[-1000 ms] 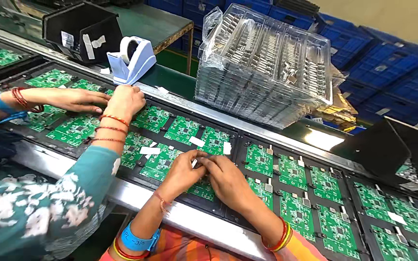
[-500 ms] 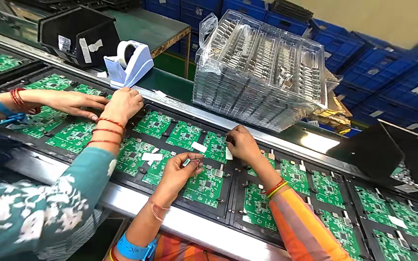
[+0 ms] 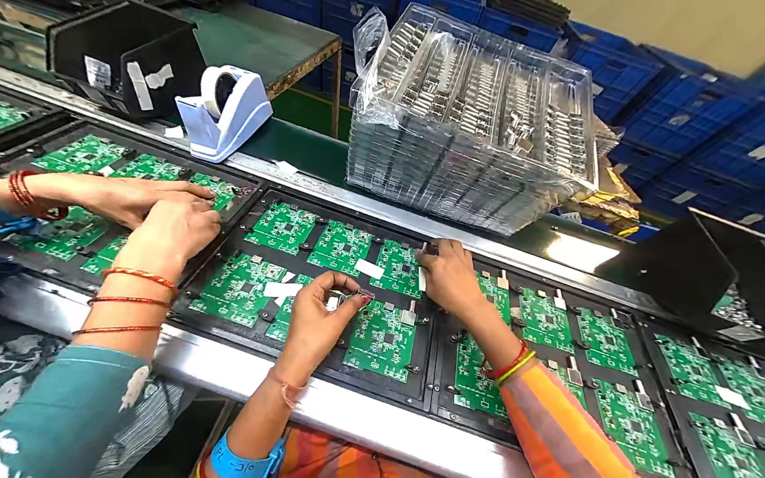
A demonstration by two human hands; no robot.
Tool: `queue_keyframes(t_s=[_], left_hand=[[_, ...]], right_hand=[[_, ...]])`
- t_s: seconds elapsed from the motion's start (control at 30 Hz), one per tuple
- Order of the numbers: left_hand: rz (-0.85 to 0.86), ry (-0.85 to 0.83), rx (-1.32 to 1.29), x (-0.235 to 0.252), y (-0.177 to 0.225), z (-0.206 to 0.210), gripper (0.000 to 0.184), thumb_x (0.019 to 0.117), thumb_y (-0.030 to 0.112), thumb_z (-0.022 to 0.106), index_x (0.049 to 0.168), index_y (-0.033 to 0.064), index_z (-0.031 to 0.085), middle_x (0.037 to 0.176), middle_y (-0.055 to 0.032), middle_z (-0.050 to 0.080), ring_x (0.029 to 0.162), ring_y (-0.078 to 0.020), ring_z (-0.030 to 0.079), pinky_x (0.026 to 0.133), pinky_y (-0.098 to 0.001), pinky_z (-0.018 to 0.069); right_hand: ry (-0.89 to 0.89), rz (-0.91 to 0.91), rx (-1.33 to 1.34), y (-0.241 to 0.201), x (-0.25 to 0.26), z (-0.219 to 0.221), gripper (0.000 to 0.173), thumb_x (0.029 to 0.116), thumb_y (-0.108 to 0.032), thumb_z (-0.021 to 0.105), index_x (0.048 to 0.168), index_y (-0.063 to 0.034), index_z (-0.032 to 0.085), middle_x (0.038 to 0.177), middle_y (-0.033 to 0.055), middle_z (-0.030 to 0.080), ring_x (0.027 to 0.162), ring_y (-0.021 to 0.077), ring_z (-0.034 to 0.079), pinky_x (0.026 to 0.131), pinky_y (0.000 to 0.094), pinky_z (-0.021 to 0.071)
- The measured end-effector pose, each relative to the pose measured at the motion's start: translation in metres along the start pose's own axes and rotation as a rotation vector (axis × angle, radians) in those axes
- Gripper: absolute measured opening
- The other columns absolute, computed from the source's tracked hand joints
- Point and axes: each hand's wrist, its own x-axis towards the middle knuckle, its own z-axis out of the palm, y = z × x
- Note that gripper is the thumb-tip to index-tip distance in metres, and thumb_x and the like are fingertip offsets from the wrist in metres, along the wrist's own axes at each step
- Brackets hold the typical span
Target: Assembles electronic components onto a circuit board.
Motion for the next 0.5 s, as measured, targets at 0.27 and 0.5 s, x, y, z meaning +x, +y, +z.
queue_keyframes(t_s=[0.27, 0.5], left_hand=[[0.154, -0.067, 0.008, -0.002, 0.008, -0.013, 0.017, 0.0843, 0.005, 0.078, 0.098, 0.0115, 0.07, 0.091, 0.002, 0.069, 0.075, -0.0079, 0.063, 0.063, -0.0217, 0.0524], [-0.311, 0.089, -0.296, 0.001, 0.011, -0.032, 0.032, 0.1006, -0.002, 0.056, 0.133, -0.0017, 0.055, 0.124, -0.0138, 0.061, 0.099, -0.0162, 0.065, 0.086, -0.0319, 0.0551]], right_hand=[[-0.435, 0.115, 1.363, -0.083, -0.025, -0.028, 0.012, 0.1005, -0.002, 0.058, 0.102, 0.0015, 0.07, 0.084, 0.0009, 0.073, 0.072, 0.0059, 0.069, 0.07, 0.0237, 0.0604], [0.02, -0.037, 0.587, -0.092, -0.013, 0.006, 0.029, 0.0885, -0.003, 0.073, 0.117, 0.0035, 0.071, 0.118, 0.0214, 0.063, 0.094, 0.0233, 0.07, 0.082, 0.0355, 0.061]])
